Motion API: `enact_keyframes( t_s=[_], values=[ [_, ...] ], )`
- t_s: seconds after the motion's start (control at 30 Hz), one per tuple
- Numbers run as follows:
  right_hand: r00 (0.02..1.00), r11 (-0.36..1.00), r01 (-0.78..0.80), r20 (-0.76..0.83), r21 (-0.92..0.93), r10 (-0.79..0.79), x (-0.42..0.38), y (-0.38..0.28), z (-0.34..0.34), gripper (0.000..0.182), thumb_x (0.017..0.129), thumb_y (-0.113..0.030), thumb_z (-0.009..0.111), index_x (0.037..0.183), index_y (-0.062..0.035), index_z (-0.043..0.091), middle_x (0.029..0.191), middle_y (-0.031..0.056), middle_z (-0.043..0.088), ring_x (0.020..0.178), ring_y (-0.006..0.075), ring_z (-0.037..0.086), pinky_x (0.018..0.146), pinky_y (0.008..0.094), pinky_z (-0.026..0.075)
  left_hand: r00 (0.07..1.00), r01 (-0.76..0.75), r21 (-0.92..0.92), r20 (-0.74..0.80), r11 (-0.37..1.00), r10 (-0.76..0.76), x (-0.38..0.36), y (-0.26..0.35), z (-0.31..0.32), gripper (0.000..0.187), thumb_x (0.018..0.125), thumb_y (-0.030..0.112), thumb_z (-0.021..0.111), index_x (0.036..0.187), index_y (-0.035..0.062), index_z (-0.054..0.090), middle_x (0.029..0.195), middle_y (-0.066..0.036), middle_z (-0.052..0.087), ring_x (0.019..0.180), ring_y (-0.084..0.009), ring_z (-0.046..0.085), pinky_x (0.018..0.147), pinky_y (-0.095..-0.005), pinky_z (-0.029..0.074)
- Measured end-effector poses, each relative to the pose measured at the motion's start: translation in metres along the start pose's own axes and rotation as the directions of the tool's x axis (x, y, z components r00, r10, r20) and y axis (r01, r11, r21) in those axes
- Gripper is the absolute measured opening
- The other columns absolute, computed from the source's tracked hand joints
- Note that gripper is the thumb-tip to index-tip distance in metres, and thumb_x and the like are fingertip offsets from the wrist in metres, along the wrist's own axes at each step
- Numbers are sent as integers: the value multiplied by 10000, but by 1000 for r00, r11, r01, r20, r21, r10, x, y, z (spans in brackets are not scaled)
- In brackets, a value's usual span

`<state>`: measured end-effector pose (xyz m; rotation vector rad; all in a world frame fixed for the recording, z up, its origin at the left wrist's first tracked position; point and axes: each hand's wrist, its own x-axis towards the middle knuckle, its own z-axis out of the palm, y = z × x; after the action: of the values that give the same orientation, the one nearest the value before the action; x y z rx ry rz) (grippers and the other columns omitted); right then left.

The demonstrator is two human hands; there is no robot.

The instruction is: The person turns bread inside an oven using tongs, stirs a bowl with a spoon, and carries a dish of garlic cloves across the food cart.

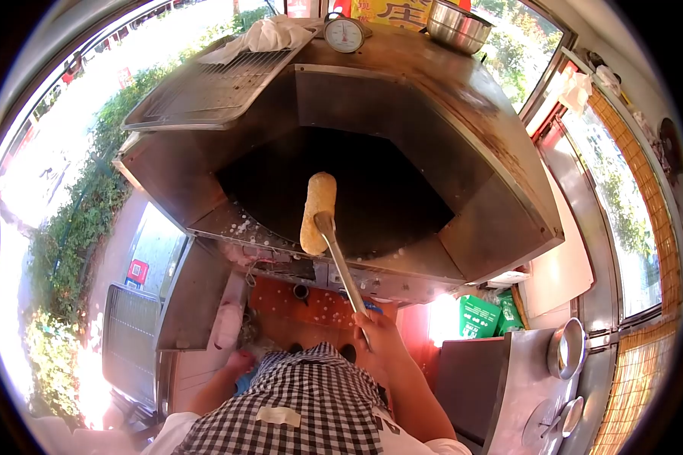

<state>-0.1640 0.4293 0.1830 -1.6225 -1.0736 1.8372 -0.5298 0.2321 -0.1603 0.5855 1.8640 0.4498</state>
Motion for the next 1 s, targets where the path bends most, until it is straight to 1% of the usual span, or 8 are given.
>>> enact_keyframes(
  t_s=[0.23, 0.3, 0.37, 0.43, 0.53, 0.63, 0.83, 1.0],
  values=[
    [996, 990, 79, 28, 119, -83, 28, 9, 7, 244, 930, -329, 558, 929, -88, 599, 633, 3, 560, 432, 66, 462, 393, 200, 298, 999, 43, 178, 12, 983, -46, -19, -17, 0, 238, 747, 266, 643, 763, 32, 686, 711, -109, 667, 668, -204, 658, 613, -352, 518],
    [998, 990, 64, 1, 124, -64, 24, 7, 8, 242, 929, -315, 562, 942, -76, 599, 635, 11, 560, 442, 71, 467, 395, 202, 306, 984, -180, 365, 66, 913, 168, 1, -56, -2, 242, 742, 269, 638, 763, 33, 689, 735, -131, 670, 700, -242, 665, 639, -372, 521],
    [998, 989, 51, -29, 141, -47, 15, 5, 9, 241, 926, -299, 567, 960, -63, 599, 640, 19, 561, 455, 78, 473, 400, 206, 318, 979, -203, 404, 63, 892, 195, 2, -70, -3, 246, 738, 273, 631, 763, 36, 691, 748, -149, 671, 720, -271, 667, 655, -391, 518],
    [997, 984, 44, -65, 174, -33, 6, 5, 9, 242, 923, -281, 572, 982, -48, 599, 647, 26, 562, 469, 87, 480, 407, 213, 333, 999, -39, 302, -13, 952, 45, -13, -66, -4, 250, 735, 279, 622, 764, 41, 692, 752, -163, 668, 728, -292, 665, 659, -408, 510],
    [995, 984, -11, -100, 176, 29, 3, 14, 2, 250, 914, -270, 588, 1004, -37, 602, 654, 26, 561, 484, 99, 486, 421, 222, 355, 994, 103, 200, 12, 974, -107, -23, -56, -14, 223, 785, 282, 667, 813, 60, 671, 645, -53, 636, 514, -119, 576, 451, -273, 447],
    [989, 991, 37, -144, 131, -18, -7, 13, 0, 250, 909, -271, 596, 1001, -39, 604, 654, 21, 557, 484, 101, 486, 427, 226, 364, 977, 208, 76, 30, 975, -210, -43, -27, -20, 196, 798, 252, 650, 821, 58, 671, 661, -56, 640, 513, -113, 576, 447, -264, 444],
    [979, 987, 39, -206, 154, -7, -10, 31, -19, 262, 905, -288, 605, 1002, -44, 613, 654, 22, 555, 466, 98, 474, 412, 232, 357, 994, 104, -15, -19, 995, -104, -22, -25, -12, 218, 765, 205, 636, 647, 21, 629, 587, -89, 608, 489, -173, 571, 469, -341, 456],
    [980, 979, 38, -201, 203, 3, -22, 25, -24, 249, 908, -281, 600, 983, -44, 600, 661, 27, 556, 456, 95, 464, 406, 230, 349, 996, 90, 30, 16, 996, -90, -5, -12, -8, 239, 779, 227, 632, 666, 16, 625, 588, -88, 607, 491, -182, 575, 480, -335, 467]
  ],
)
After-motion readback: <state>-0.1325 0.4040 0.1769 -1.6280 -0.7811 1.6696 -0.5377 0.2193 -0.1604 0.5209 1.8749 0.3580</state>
